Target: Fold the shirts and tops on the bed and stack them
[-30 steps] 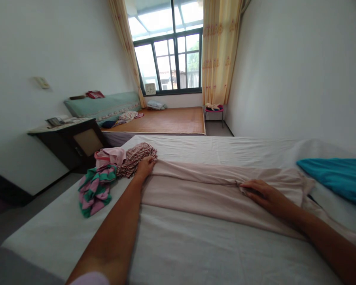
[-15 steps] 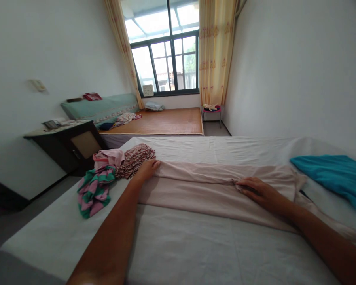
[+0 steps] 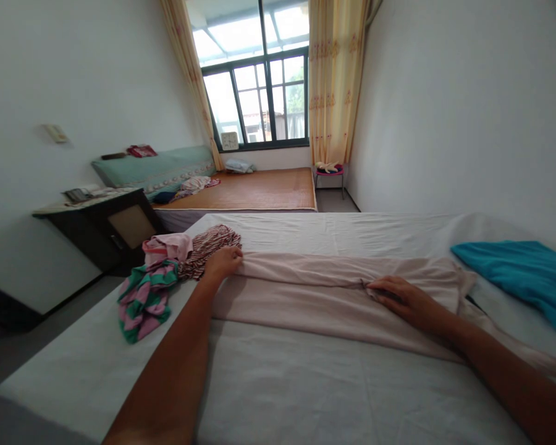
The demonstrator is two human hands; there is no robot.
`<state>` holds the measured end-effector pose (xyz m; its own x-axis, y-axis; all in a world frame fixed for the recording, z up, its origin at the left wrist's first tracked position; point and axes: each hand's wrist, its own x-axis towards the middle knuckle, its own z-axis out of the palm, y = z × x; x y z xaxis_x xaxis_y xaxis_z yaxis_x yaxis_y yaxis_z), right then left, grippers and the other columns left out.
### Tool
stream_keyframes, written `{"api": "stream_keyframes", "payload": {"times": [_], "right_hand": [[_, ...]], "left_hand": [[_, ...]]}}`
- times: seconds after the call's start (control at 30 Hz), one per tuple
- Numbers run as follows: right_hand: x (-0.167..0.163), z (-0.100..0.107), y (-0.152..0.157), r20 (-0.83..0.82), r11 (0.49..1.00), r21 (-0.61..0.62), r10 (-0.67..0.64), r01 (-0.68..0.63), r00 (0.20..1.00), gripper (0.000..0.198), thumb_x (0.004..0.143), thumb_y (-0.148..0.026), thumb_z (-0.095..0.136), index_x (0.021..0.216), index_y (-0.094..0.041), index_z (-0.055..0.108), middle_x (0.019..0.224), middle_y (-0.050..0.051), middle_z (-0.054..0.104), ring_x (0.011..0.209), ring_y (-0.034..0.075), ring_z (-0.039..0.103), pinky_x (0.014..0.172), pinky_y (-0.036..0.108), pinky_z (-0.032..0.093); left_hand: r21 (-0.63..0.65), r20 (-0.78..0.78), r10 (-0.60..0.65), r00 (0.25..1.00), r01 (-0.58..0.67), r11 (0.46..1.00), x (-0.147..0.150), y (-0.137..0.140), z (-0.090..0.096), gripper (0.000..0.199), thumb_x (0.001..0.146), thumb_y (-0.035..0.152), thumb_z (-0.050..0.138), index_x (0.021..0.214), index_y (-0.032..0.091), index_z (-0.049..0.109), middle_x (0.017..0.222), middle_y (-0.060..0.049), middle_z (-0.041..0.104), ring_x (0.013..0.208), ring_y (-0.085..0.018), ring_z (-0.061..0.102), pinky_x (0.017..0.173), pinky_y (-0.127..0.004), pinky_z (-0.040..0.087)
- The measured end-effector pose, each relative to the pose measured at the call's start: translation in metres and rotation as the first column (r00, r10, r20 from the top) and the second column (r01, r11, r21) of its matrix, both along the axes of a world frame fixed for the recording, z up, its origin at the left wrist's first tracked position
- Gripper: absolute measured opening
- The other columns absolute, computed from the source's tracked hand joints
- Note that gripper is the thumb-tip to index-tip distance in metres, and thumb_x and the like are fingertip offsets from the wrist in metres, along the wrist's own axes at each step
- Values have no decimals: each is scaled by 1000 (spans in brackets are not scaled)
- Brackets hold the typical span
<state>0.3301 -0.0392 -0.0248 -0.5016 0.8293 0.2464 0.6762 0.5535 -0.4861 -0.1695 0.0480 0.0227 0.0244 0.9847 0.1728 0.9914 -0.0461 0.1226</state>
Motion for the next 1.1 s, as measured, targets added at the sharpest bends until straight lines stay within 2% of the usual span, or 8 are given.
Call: {"api": "stream_keyframes", "payload": {"times": [0.13, 0.3, 0.43, 0.6, 0.77, 0.93, 1.0, 1.1], "right_hand": [[-1, 1, -1, -15, 1000, -2, -1, 1, 1000, 42, 91, -50, 48, 119, -25, 66, 120, 10, 66, 112, 27, 59, 100, 44, 45], [-1, 8, 4, -71, 990, 31, -134, 137, 988, 44, 93, -51, 41, 112, -24, 69, 113, 9, 70, 104, 26, 63, 92, 41, 51], [-4, 4, 6, 40, 956, 193, -233, 221, 972, 50, 95, -52, 35, 127, -24, 61, 132, 10, 61, 125, 28, 52, 106, 48, 40], [-21, 5, -12, 135, 998, -46, -41, 47, 990, 62, 91, -61, 39, 142, -26, 46, 149, 5, 43, 139, 27, 36, 114, 47, 30], [-9, 28, -13, -139, 983, -169, -91, 66, 986, 56, 96, -56, 28, 129, -24, 60, 134, 7, 59, 124, 26, 53, 107, 41, 39], [39, 31, -1, 29, 971, -193, -140, 143, 990, 51, 87, -61, 44, 89, -18, 72, 86, 8, 70, 79, 23, 62, 75, 36, 48], [55, 32, 0, 29, 950, -299, -86, 91, 996, 52, 85, -63, 46, 80, -17, 70, 75, 4, 66, 71, 19, 57, 65, 30, 45], [69, 40, -4, 26, 907, -421, -8, 18, 1000, 51, 84, -64, 49, 77, -17, 68, 70, 2, 62, 65, 15, 53, 58, 26, 40]], "left_hand": [[-130, 14, -44, 999, 45, 990, -7, 0, 2, 25, 76, 28, 55, 90, 22, 75, 87, -4, 71, 87, -21, 64, 79, -26, 48], [258, -56, -192, 980, 200, 945, 35, -5, -8, 31, 88, 26, 47, 108, 21, 69, 124, -9, 61, 122, -25, 49, 106, -39, 38], [96, -92, -382, 919, 390, 916, 67, -7, -28, 39, 94, 37, 42, 126, 24, 60, 142, -9, 50, 135, -28, 39, 111, -47, 32], [70, -46, -457, 888, 459, 886, 86, -12, -29, 39, 95, 34, 43, 128, 22, 58, 143, -10, 49, 136, -28, 39, 112, -49, 31], [158, 92, -740, 666, 724, 671, 160, -36, 5, 39, 97, 30, 39, 131, 19, 54, 141, -10, 51, 135, -21, 40, 113, -38, 34], [20, 31, -904, 426, 904, 427, 252, -68, 6, 57, 93, 32, 49, 146, 24, 32, 151, -6, 38, 141, -22, 29, 115, -40, 28], [-4, -10, -922, 388, 922, 388, 273, -74, -3, 62, 93, 35, 49, 149, 25, 25, 151, -6, 39, 141, -24, 28, 114, -43, 27], [-15, -39, -912, 409, 912, 409, 287, -75, -16, 52, 95, 35, 46, 144, 25, 36, 137, -9, 52, 130, -24, 43, 108, -42, 32]]}}
